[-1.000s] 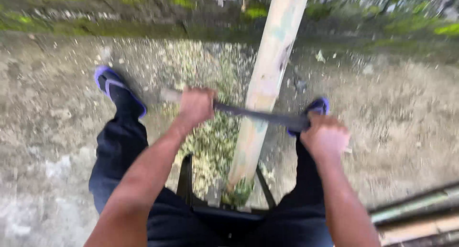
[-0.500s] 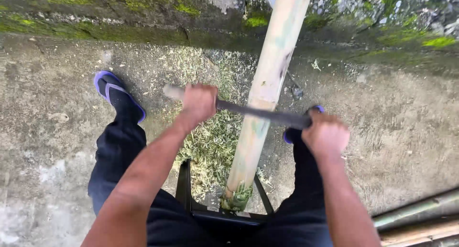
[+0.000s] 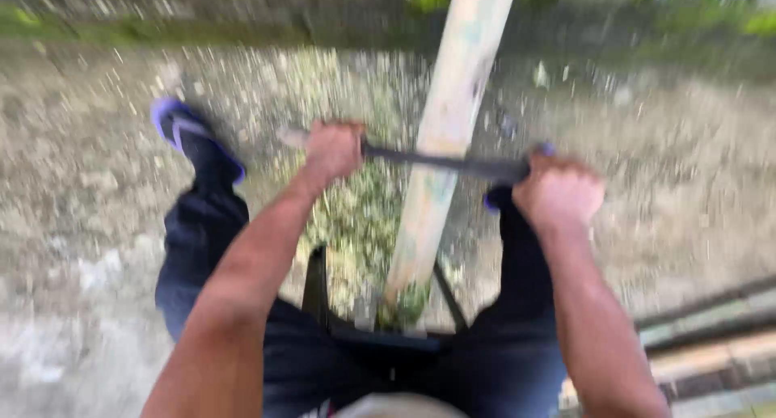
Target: Stripping the outer layer of a bamboo pole using a large knife.
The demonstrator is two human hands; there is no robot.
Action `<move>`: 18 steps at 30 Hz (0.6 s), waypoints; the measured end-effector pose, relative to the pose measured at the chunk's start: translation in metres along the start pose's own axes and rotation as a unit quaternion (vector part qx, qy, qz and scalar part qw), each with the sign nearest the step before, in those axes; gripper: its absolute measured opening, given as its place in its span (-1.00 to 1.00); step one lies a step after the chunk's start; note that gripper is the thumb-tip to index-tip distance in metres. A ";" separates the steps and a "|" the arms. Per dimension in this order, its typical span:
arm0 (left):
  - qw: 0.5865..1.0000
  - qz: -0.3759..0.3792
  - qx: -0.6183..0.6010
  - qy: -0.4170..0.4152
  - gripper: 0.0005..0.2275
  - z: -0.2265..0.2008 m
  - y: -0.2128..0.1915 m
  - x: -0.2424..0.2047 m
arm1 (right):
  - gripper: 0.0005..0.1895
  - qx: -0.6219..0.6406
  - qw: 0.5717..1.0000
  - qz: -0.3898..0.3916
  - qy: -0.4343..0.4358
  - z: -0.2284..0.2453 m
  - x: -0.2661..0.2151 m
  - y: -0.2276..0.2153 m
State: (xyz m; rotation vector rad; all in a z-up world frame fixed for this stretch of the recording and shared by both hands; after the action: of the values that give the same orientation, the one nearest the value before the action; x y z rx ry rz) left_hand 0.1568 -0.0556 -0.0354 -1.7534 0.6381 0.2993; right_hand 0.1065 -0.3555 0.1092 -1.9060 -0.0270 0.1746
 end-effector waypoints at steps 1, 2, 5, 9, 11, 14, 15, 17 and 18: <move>1.000 0.001 -0.020 0.006 -0.85 -0.002 0.010 -0.012 | -0.85 0.007 1.000 -0.008 0.000 0.002 -0.015 -0.003; 1.000 -0.015 -0.017 0.012 -0.85 -0.001 0.008 -0.010 | -0.85 0.003 1.000 -0.022 0.008 0.003 -0.019 0.001; 0.994 -0.105 -0.001 0.012 -0.87 0.004 -0.039 0.016 | -0.79 0.053 0.991 -0.123 0.007 -0.008 0.011 -0.009; 1.000 -0.011 0.007 0.007 -0.89 0.002 -0.001 -0.002 | -0.81 0.034 0.995 -0.097 -0.002 0.001 -0.022 0.003; 0.999 -0.032 0.019 0.007 -0.91 0.004 -0.026 0.011 | -0.83 0.012 0.993 -0.113 0.008 -0.003 0.000 -0.006; 0.998 -0.045 0.034 0.012 -0.92 0.009 -0.026 0.027 | -0.83 0.006 0.999 -0.027 0.025 -0.010 0.025 0.005; 0.997 -0.069 0.024 0.012 -0.93 0.013 -0.029 0.036 | -0.80 -0.008 1.000 -0.013 0.021 -0.013 0.039 0.004; 0.995 -0.094 0.017 0.021 -0.94 0.006 -0.038 0.037 | -0.77 -0.022 0.999 0.001 0.027 -0.024 0.048 0.001; 0.994 -0.103 -0.021 0.020 -0.85 0.002 -0.067 0.043 | -0.75 0.016 0.999 0.009 0.033 -0.035 0.072 -0.004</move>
State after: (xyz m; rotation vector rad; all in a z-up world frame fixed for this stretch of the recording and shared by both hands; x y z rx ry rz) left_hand 0.2302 -0.0537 -0.0039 -1.8531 0.4760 0.1361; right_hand 0.1829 -0.3794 0.1167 -1.8801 0.0368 0.1230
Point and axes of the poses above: each hand's wrist, its own x-axis towards the middle knuckle, its own y-axis out of the palm, z = x × y, the point moved 9 cm from there along x, towards the middle knuckle, and after that the axes turned 4 degrees about -y, right-handed, at the moved point
